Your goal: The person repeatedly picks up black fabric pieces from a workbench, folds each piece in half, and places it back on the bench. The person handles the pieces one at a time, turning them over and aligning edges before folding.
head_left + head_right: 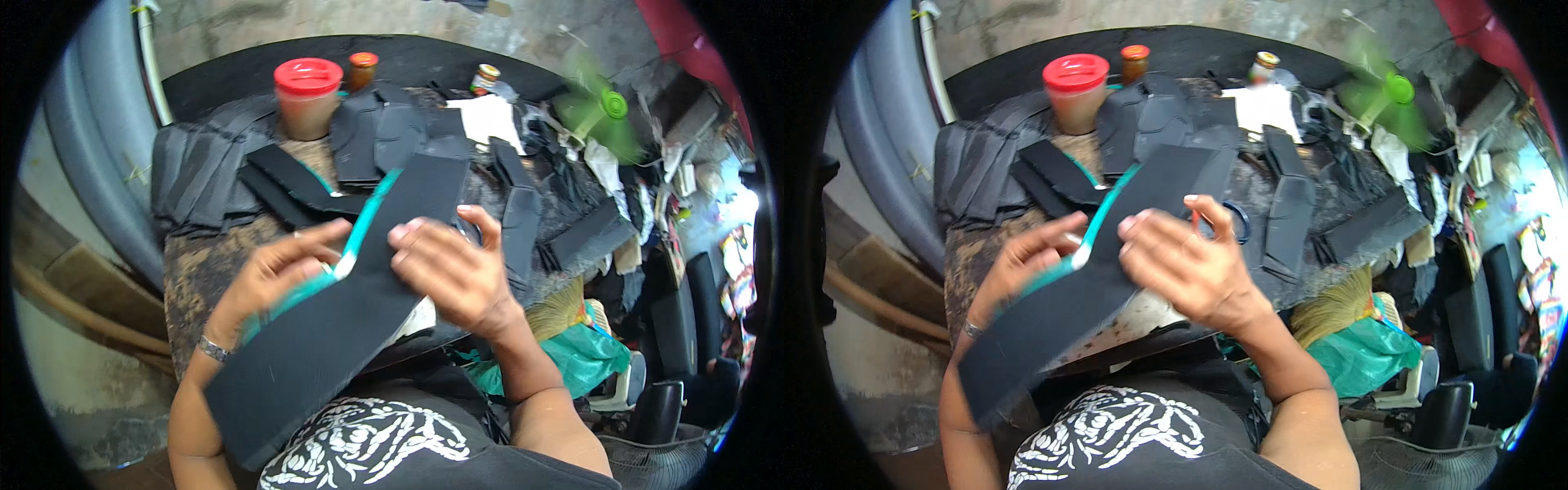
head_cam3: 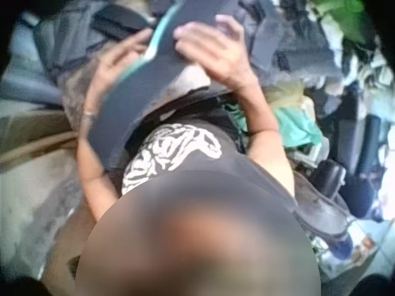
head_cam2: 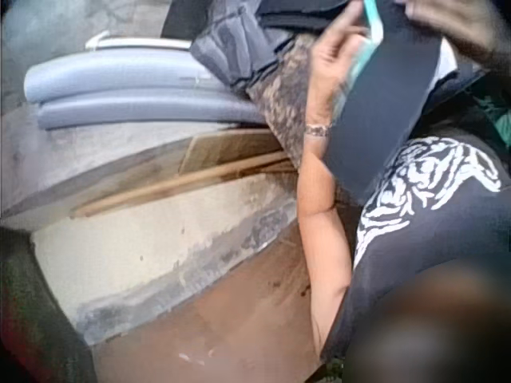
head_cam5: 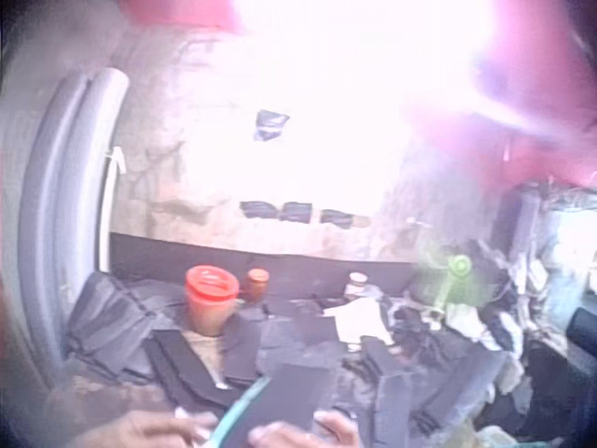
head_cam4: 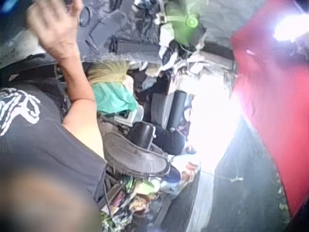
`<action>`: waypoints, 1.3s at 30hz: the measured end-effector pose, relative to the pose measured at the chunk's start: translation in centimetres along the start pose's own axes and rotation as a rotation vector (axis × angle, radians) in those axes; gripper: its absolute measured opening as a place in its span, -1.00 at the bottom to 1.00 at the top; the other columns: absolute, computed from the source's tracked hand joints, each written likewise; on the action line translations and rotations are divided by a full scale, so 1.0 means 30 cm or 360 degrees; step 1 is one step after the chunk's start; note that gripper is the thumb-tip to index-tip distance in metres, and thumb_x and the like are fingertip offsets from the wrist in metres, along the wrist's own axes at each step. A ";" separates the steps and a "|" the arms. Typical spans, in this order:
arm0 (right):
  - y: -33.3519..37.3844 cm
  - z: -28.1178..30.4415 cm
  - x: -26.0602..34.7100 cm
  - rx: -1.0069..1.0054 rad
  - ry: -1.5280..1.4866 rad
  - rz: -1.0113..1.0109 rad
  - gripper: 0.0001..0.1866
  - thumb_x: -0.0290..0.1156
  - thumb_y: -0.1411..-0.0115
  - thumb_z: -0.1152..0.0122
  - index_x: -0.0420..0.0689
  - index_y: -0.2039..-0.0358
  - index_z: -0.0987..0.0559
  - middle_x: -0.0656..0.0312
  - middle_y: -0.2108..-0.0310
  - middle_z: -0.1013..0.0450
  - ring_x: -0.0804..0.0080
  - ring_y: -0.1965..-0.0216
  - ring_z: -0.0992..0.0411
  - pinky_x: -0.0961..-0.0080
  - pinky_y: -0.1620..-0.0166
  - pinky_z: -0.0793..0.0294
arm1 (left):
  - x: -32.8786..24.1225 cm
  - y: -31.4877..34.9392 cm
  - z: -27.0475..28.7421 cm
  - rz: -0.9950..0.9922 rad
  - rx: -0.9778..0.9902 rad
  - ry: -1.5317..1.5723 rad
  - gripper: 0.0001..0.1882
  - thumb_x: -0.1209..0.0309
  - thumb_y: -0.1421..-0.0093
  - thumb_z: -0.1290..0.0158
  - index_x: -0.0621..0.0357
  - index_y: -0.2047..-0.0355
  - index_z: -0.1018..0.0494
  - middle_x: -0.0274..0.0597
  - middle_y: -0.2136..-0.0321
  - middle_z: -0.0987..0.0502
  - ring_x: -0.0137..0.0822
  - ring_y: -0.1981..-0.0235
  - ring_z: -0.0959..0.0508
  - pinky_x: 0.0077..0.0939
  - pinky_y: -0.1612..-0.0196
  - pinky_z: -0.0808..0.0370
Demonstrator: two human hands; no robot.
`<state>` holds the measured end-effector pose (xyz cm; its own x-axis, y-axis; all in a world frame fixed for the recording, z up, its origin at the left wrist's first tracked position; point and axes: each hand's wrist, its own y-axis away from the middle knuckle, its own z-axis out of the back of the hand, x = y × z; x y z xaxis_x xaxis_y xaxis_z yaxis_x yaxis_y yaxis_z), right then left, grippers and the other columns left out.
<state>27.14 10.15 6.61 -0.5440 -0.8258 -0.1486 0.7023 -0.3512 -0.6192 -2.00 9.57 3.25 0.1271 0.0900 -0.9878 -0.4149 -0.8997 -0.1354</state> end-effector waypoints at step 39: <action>0.088 -0.211 0.214 0.0230 -0.1439 -0.0539 -0.47 -0.61 -0.30 -0.01 -0.28 -0.30 -0.32 -0.07 -0.21 -0.40 0.04 -0.23 -0.38 0.23 -0.30 -0.28 | 0.079 0.260 0.092 -0.0297 -0.0274 -0.1111 -0.49 0.78 0.08 0.12 0.11 0.23 -0.70 0.06 -0.23 -0.41 0.00 -0.43 -0.12 -0.16 -0.35 -0.29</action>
<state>22.59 6.72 -0.85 -0.2123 -0.6770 0.7047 0.6563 -0.6331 -0.4105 -7.42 3.94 -0.37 -0.4445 0.4470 -0.7762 -0.2879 -0.8919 -0.3488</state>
